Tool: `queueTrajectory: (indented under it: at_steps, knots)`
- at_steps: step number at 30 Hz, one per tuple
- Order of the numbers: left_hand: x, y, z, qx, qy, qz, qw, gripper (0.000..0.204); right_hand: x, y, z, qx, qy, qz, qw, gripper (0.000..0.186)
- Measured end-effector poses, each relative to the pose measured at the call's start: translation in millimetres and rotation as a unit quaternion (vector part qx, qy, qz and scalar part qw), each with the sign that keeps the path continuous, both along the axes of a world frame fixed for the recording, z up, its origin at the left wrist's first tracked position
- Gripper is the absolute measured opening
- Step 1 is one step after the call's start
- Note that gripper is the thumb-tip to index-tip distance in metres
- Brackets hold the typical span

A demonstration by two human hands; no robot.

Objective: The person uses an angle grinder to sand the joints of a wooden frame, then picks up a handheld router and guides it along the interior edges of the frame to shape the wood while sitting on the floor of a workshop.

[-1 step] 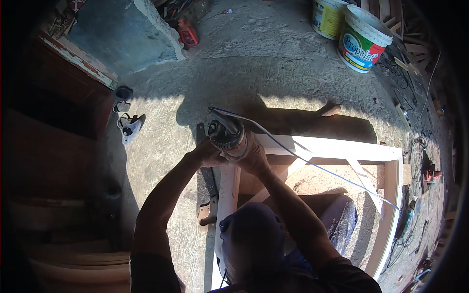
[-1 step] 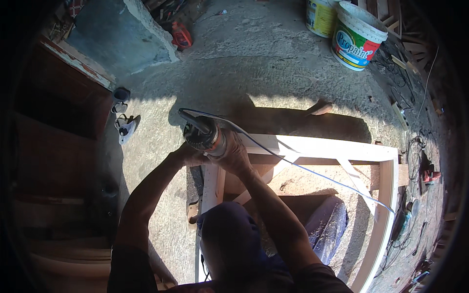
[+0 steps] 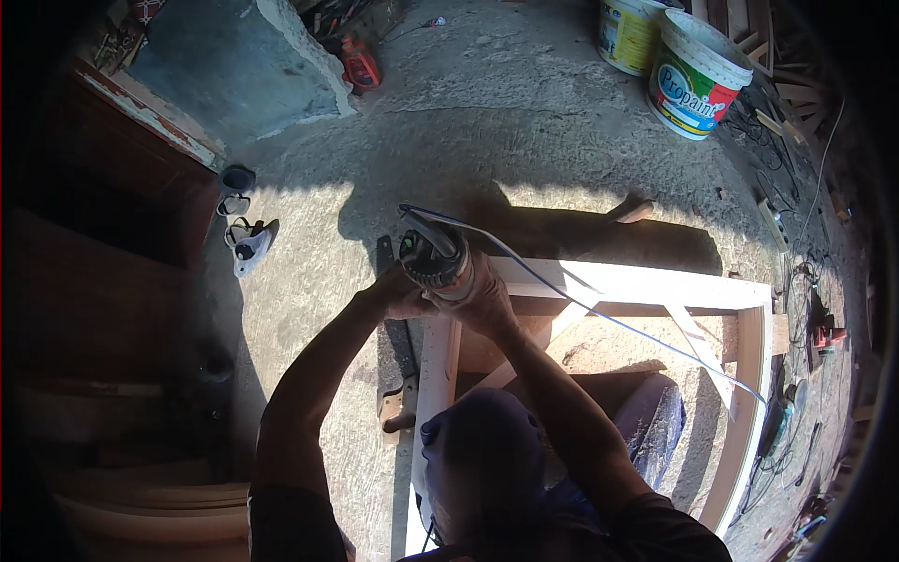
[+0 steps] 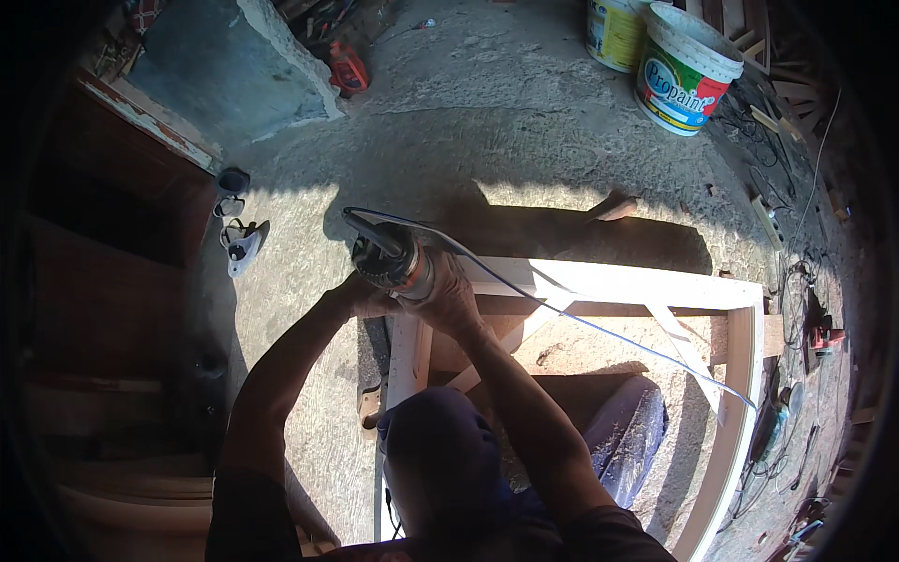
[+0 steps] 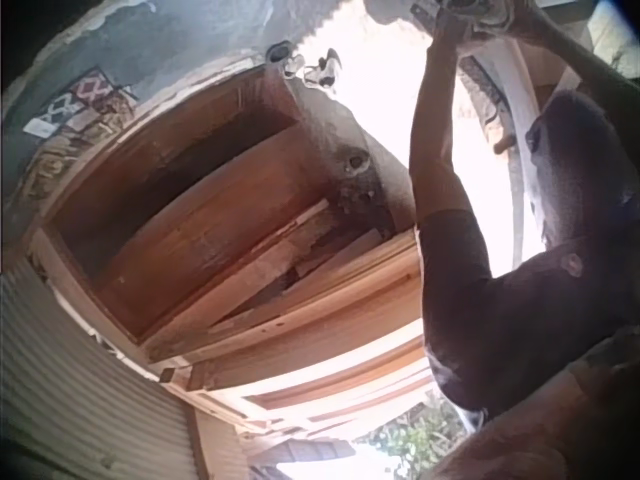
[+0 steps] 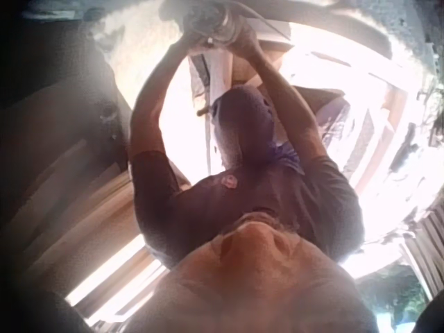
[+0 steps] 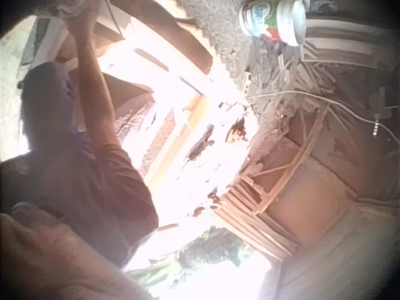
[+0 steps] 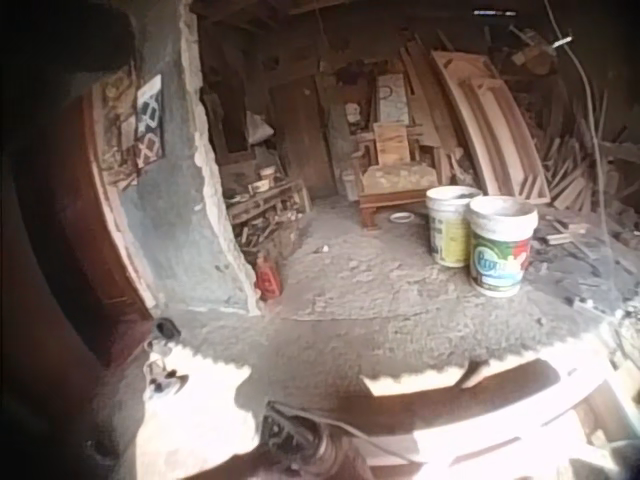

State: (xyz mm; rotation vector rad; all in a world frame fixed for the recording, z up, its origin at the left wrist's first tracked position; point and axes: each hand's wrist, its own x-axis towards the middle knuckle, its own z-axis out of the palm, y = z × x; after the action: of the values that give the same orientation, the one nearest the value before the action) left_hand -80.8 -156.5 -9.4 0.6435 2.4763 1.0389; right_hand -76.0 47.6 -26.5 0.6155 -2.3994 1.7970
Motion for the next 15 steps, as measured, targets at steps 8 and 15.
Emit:
queueTrajectory:
  at_steps: [8, 15]
  knots:
    - [-44.9, -0.4, 13.7, -0.149, 0.137, -0.166, 0.965, 0.036, 18.0, -15.1, -13.4, 0.008, 0.066, -0.16, 0.985, 0.083]
    - [-80.5, -3.0, -21.3, 0.33, -0.473, 0.144, 0.804, 0.028, 26.9, -20.8, -6.1, 0.018, 0.057, -0.206, 0.977, 0.084]
